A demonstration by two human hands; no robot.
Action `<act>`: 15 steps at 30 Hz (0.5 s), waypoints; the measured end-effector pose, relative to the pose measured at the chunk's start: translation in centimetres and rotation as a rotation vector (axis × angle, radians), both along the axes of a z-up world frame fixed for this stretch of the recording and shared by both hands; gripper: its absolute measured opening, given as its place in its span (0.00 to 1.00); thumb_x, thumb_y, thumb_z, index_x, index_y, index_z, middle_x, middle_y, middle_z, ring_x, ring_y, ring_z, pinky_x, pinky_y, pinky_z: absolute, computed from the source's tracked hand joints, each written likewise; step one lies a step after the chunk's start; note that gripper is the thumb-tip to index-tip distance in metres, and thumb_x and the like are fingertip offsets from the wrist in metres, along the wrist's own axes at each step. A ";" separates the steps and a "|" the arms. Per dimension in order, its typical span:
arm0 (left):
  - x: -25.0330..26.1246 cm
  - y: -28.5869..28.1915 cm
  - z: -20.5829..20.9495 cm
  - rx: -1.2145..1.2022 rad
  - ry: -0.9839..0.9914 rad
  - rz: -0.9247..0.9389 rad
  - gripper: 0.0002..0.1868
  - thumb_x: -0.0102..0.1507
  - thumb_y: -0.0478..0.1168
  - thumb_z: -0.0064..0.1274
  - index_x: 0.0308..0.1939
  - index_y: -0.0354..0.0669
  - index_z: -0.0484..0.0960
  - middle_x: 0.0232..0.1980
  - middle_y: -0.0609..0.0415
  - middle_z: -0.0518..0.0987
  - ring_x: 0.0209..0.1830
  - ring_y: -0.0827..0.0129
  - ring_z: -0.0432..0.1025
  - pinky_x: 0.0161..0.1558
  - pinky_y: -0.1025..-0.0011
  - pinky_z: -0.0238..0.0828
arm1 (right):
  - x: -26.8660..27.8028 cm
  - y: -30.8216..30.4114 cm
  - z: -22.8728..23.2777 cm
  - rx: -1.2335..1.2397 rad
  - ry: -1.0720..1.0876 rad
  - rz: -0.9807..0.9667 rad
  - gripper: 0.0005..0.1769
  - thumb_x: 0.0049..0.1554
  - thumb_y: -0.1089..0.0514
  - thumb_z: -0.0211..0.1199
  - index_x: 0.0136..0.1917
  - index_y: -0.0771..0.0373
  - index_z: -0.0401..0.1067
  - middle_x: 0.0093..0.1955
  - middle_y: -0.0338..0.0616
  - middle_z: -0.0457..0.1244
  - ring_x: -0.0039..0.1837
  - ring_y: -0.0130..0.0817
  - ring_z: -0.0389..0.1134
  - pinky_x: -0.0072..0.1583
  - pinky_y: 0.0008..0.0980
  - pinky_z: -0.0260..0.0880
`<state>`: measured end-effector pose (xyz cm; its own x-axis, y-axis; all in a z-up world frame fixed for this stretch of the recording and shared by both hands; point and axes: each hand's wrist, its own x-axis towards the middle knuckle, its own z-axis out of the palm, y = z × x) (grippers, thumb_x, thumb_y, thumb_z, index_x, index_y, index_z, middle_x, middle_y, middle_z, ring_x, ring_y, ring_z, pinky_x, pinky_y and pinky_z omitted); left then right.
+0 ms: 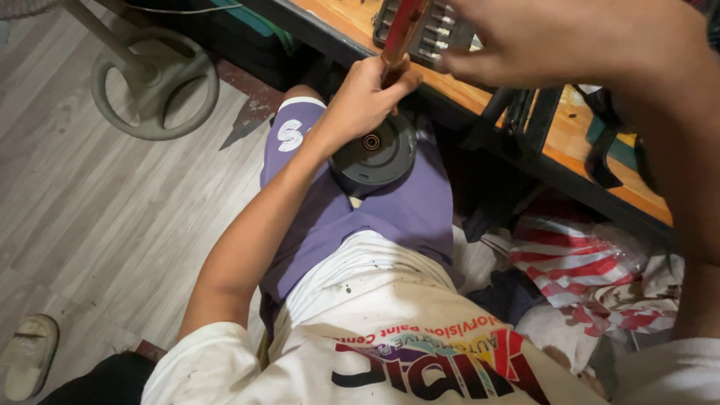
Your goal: The person disassembles a black cylindrical appliance, likely a coffee maker, using a red screwdriver and a socket wrench. They remove the bottom cover to expose the internal heating element and wiring, then proceed to unscrew the central heating component.
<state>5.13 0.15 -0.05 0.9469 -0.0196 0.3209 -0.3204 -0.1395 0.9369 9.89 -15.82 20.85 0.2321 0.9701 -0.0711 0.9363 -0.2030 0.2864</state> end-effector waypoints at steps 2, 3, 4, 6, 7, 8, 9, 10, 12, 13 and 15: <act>0.0 0.0 0.0 0.000 -0.006 0.031 0.13 0.69 0.43 0.54 0.45 0.33 0.79 0.29 0.61 0.76 0.23 0.79 0.71 0.28 0.75 0.71 | -0.7 0.1 0.4 0.069 0.082 -0.130 0.23 0.64 0.40 0.60 0.59 0.59 0.78 0.34 0.46 0.68 0.31 0.40 0.68 0.35 0.37 0.67; 0.0 -0.1 0.0 0.008 0.008 0.029 0.13 0.69 0.43 0.54 0.45 0.33 0.80 0.28 0.60 0.76 0.23 0.79 0.71 0.28 0.75 0.70 | -1.2 0.2 0.6 0.104 0.126 -0.194 0.23 0.64 0.38 0.59 0.56 0.58 0.79 0.33 0.46 0.67 0.30 0.41 0.67 0.35 0.38 0.66; 0.0 -0.1 0.0 0.017 0.022 0.027 0.13 0.69 0.43 0.54 0.45 0.33 0.80 0.28 0.59 0.76 0.23 0.79 0.71 0.28 0.75 0.70 | -1.5 0.2 0.7 0.117 0.066 -0.138 0.21 0.66 0.41 0.58 0.56 0.57 0.80 0.33 0.46 0.67 0.29 0.40 0.67 0.34 0.38 0.66; 0.1 -0.2 0.0 0.016 0.021 0.022 0.13 0.69 0.43 0.55 0.44 0.33 0.81 0.27 0.59 0.75 0.23 0.79 0.71 0.28 0.75 0.70 | -1.9 0.4 1.0 0.142 -0.056 -0.025 0.17 0.69 0.46 0.56 0.57 0.57 0.81 0.33 0.47 0.67 0.28 0.39 0.65 0.34 0.38 0.65; 0.1 -0.2 0.0 0.008 0.008 0.020 0.13 0.69 0.43 0.55 0.44 0.33 0.81 0.27 0.59 0.76 0.24 0.79 0.71 0.28 0.75 0.70 | -2.0 0.4 1.1 0.096 0.003 -0.145 0.15 0.69 0.47 0.56 0.59 0.52 0.80 0.33 0.46 0.67 0.29 0.39 0.65 0.33 0.38 0.65; 0.0 -0.3 0.0 0.001 -0.004 0.017 0.14 0.69 0.43 0.55 0.44 0.33 0.81 0.27 0.59 0.76 0.24 0.79 0.72 0.28 0.75 0.70 | -1.9 0.4 1.1 0.051 0.062 -0.265 0.14 0.68 0.48 0.56 0.62 0.47 0.79 0.32 0.45 0.67 0.29 0.38 0.64 0.32 0.39 0.66; 0.0 -0.3 0.1 0.008 0.015 0.024 0.14 0.69 0.44 0.56 0.42 0.32 0.81 0.26 0.59 0.75 0.24 0.80 0.72 0.28 0.75 0.70 | -1.7 0.3 1.0 0.003 0.120 -0.384 0.15 0.68 0.49 0.57 0.65 0.42 0.78 0.32 0.44 0.67 0.30 0.37 0.64 0.31 0.39 0.66; 0.1 -0.3 0.2 0.016 0.035 0.030 0.15 0.70 0.44 0.56 0.40 0.32 0.81 0.26 0.60 0.75 0.23 0.80 0.72 0.28 0.76 0.71 | -1.3 0.3 0.9 0.000 0.076 -0.250 0.15 0.66 0.47 0.58 0.63 0.47 0.78 0.32 0.43 0.67 0.29 0.36 0.64 0.32 0.37 0.66; -0.3 -0.2 0.4 0.005 0.035 0.026 0.15 0.69 0.44 0.56 0.40 0.32 0.81 0.26 0.60 0.75 0.23 0.80 0.71 0.28 0.76 0.70 | -0.6 0.6 0.7 -0.006 -0.005 0.019 0.20 0.63 0.44 0.62 0.61 0.58 0.78 0.32 0.43 0.67 0.27 0.33 0.64 0.32 0.32 0.65; -0.3 -0.2 0.4 -0.013 0.010 0.015 0.14 0.69 0.44 0.56 0.42 0.32 0.81 0.26 0.60 0.75 0.23 0.80 0.71 0.27 0.76 0.69 | -0.6 0.3 0.6 0.046 0.076 -0.022 0.17 0.64 0.45 0.61 0.56 0.56 0.80 0.32 0.42 0.67 0.27 0.34 0.64 0.32 0.34 0.64; -0.4 -0.3 0.5 -0.028 -0.010 -0.002 0.14 0.69 0.44 0.54 0.43 0.33 0.81 0.26 0.61 0.74 0.23 0.81 0.70 0.27 0.76 0.68 | -0.7 -0.4 0.6 0.151 0.241 -0.104 0.15 0.67 0.45 0.61 0.47 0.53 0.83 0.33 0.40 0.68 0.26 0.35 0.63 0.31 0.37 0.63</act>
